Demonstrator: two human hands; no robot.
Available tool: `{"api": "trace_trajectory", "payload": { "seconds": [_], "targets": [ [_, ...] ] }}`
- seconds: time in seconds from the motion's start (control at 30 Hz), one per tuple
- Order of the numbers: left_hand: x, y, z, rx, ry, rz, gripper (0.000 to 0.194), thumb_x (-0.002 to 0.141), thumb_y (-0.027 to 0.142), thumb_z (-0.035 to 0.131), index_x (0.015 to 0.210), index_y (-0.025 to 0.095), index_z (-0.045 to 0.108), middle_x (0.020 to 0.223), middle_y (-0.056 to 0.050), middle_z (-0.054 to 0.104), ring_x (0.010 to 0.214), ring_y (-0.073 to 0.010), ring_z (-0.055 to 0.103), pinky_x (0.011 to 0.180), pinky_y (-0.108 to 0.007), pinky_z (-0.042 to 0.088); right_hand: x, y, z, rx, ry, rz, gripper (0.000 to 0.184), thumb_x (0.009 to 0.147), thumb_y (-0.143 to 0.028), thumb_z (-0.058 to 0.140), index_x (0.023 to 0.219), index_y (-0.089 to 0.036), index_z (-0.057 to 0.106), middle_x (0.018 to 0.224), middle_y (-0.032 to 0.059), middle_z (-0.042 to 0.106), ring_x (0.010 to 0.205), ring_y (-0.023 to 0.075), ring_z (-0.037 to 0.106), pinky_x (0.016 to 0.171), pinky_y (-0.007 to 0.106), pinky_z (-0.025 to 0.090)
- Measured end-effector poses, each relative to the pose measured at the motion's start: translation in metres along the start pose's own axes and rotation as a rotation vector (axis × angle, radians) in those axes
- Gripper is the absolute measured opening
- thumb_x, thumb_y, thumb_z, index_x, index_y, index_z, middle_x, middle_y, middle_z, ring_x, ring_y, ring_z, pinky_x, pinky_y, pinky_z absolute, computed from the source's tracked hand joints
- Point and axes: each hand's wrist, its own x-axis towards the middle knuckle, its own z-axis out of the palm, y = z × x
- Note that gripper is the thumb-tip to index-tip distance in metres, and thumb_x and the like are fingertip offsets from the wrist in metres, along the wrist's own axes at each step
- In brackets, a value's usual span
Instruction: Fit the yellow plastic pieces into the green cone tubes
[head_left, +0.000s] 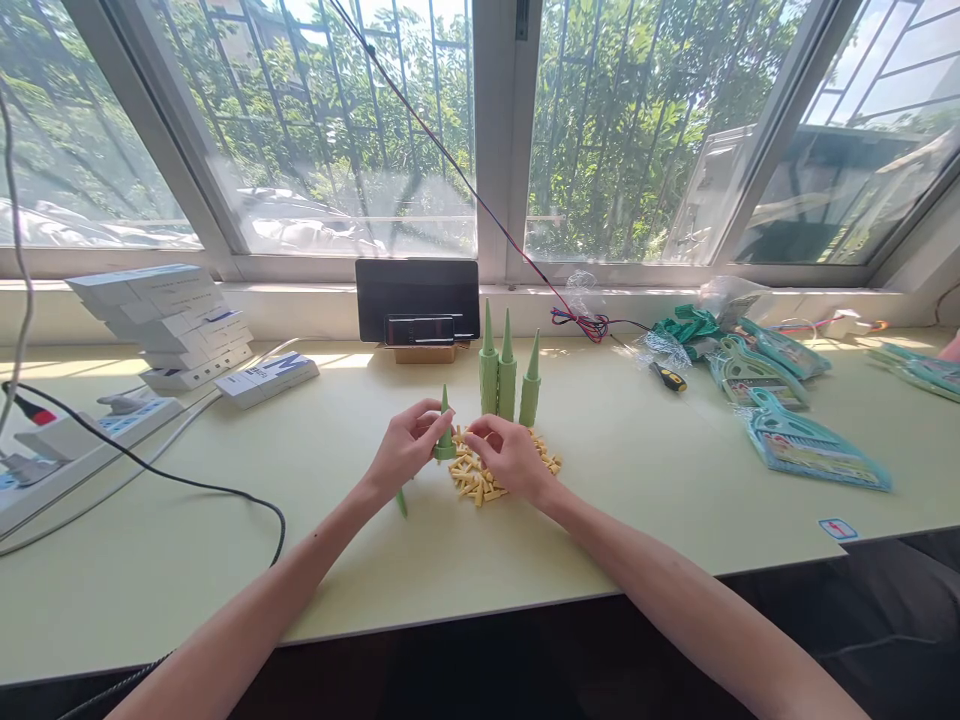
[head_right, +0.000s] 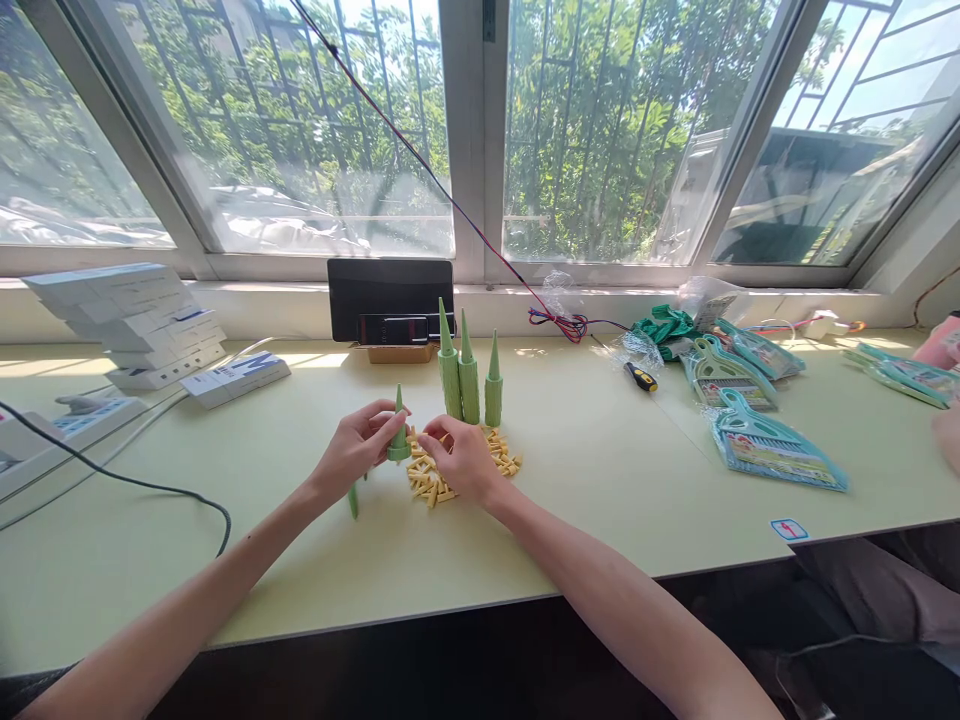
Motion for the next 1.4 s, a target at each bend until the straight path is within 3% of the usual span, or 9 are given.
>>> {"api": "trace_trajectory", "payload": {
  "seconds": [0.27, 1.4],
  "targets": [
    [-0.0002, -0.0001, 0.0001, -0.005, -0.004, 0.005, 0.037, 0.082, 0.053, 0.067, 0.092, 0.018, 0.061, 0.068, -0.002, 0.064, 0.052, -0.0096, 0.050, 0.042, -0.019, 0.035, -0.0002, -0.0006, 0.0001, -0.019, -0.012, -0.019, 0.026, 0.092, -0.043, 0.052, 0.084, -0.020, 0.062, 0.075, 0.0013, 0.065, 0.063, 0.0144, 0.057, 0.059, 0.025, 0.044],
    [-0.0017, 0.0043, 0.0021, 0.012, -0.036, -0.004, 0.038, 0.080, 0.054, 0.068, 0.091, 0.018, 0.061, 0.066, 0.000, 0.061, 0.051, -0.0099, 0.049, 0.041, -0.020, 0.035, -0.0001, 0.0011, 0.0017, -0.066, -0.030, -0.017, 0.047, 0.095, -0.053, 0.041, 0.061, -0.021, 0.042, 0.053, -0.0031, 0.046, 0.050, 0.0108, 0.041, 0.051, 0.025, 0.033]
  ]
}}
